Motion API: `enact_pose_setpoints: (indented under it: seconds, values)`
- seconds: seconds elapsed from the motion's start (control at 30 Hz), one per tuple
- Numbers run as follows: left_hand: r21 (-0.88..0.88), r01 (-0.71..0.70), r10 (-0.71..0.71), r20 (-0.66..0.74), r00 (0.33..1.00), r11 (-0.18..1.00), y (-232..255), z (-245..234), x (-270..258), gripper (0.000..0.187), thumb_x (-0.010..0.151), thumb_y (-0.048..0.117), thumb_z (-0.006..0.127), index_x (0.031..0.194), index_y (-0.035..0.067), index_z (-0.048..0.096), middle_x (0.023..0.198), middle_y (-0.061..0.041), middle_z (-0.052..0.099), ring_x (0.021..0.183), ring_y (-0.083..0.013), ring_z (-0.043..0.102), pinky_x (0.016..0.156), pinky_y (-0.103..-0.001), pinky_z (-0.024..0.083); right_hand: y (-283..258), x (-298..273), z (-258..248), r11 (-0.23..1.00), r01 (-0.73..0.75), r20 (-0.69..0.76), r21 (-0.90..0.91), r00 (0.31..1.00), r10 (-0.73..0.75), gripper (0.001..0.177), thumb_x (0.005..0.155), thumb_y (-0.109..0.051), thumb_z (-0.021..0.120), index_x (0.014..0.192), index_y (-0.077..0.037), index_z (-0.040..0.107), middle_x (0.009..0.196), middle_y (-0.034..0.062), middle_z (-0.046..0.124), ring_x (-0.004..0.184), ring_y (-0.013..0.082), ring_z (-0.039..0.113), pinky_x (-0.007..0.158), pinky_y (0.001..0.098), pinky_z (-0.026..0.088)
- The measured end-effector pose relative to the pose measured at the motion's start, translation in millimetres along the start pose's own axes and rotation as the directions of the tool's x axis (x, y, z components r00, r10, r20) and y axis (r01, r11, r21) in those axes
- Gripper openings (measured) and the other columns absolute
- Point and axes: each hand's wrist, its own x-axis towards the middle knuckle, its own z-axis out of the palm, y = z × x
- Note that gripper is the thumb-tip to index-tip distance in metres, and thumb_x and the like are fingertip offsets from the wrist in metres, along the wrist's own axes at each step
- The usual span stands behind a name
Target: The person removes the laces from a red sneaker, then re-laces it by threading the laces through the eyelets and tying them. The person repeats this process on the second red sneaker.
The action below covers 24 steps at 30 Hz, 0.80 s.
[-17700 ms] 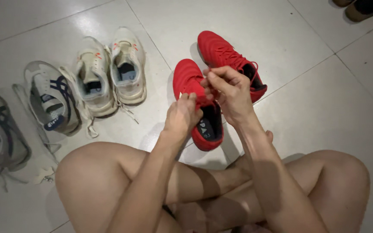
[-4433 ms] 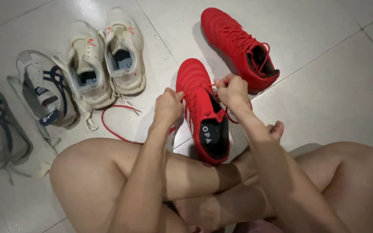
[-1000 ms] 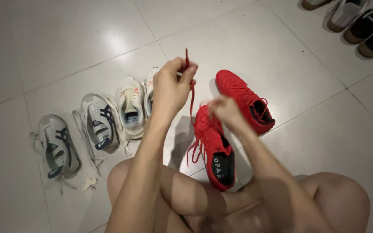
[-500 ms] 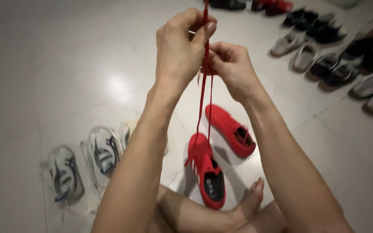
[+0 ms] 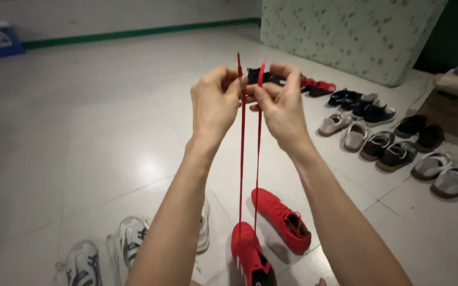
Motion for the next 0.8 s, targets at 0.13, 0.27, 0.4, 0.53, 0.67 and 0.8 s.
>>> enact_pose_setpoints:
  seconds: [0.13,0.27,0.4,0.53,0.67,0.8]
  values:
    - [-0.015,-0.078,0.078,0.014,0.997,0.997,5,2,-1,0.014,0.091,0.011,0.070,0.101,0.002,0.075,0.087,-0.011,0.080,0.076,-0.0172,0.080,0.069,-0.029,0.063,-1,0,2,1.000,-0.005,-0.013,0.010,1.000,0.005,0.017,0.103,-0.007,0.061,0.117,0.002,0.057,0.101,0.0109,0.077,0.091,0.0149,0.075,0.075,0.0266,0.060]
    - [0.012,-0.118,0.117,0.041,0.992,0.993,10,4,2,0.015,0.091,0.013,0.071,0.099,0.002,0.076,0.085,-0.012,0.080,0.074,-0.0172,0.080,0.068,-0.029,0.062,0,-1,0,0.996,-0.048,-0.025,0.077,0.998,0.050,0.014,0.104,-0.012,0.059,0.109,0.001,0.062,0.094,0.0088,0.076,0.084,0.0138,0.075,0.072,0.0269,0.061]
    - [0.049,-0.120,0.119,0.028,0.993,0.992,16,6,8,0.016,0.089,0.015,0.073,0.098,0.002,0.077,0.083,-0.011,0.080,0.071,-0.0167,0.079,0.066,-0.030,0.062,-5,0,2,0.993,-0.029,-0.042,0.116,0.999,0.034,0.015,0.105,-0.013,0.061,0.105,0.001,0.065,0.092,0.0081,0.075,0.080,0.0129,0.073,0.075,0.0288,0.062]
    - [0.006,-0.165,0.166,-0.013,0.986,0.986,21,8,13,0.017,0.088,0.017,0.076,0.098,0.003,0.078,0.082,-0.010,0.080,0.071,-0.0142,0.079,0.066,-0.029,0.062,-12,2,5,0.979,-0.025,-0.067,0.203,0.997,0.039,0.014,0.103,-0.012,0.063,0.103,0.002,0.066,0.092,0.0075,0.074,0.082,0.0128,0.073,0.078,0.0299,0.063]
    - [-0.101,-0.017,0.019,0.015,1.000,0.995,23,10,15,0.018,0.089,0.019,0.075,0.098,0.005,0.078,0.080,-0.006,0.080,0.068,-0.0115,0.077,0.059,-0.027,0.063,-9,0,5,0.975,-0.033,-0.045,0.222,0.998,0.044,0.016,0.103,-0.012,0.064,0.105,0.003,0.069,0.093,0.0091,0.075,0.081,0.0133,0.072,0.076,0.0298,0.062]
    - [-0.160,-0.039,0.044,0.030,0.999,0.986,29,11,18,0.018,0.090,0.018,0.074,0.102,0.005,0.079,0.082,-0.004,0.080,0.070,-0.0102,0.077,0.061,-0.025,0.063,-10,5,3,0.982,-0.048,-0.066,0.183,0.996,0.061,0.016,0.103,-0.012,0.064,0.106,0.003,0.069,0.092,0.0099,0.076,0.077,0.0138,0.071,0.072,0.0284,0.060]
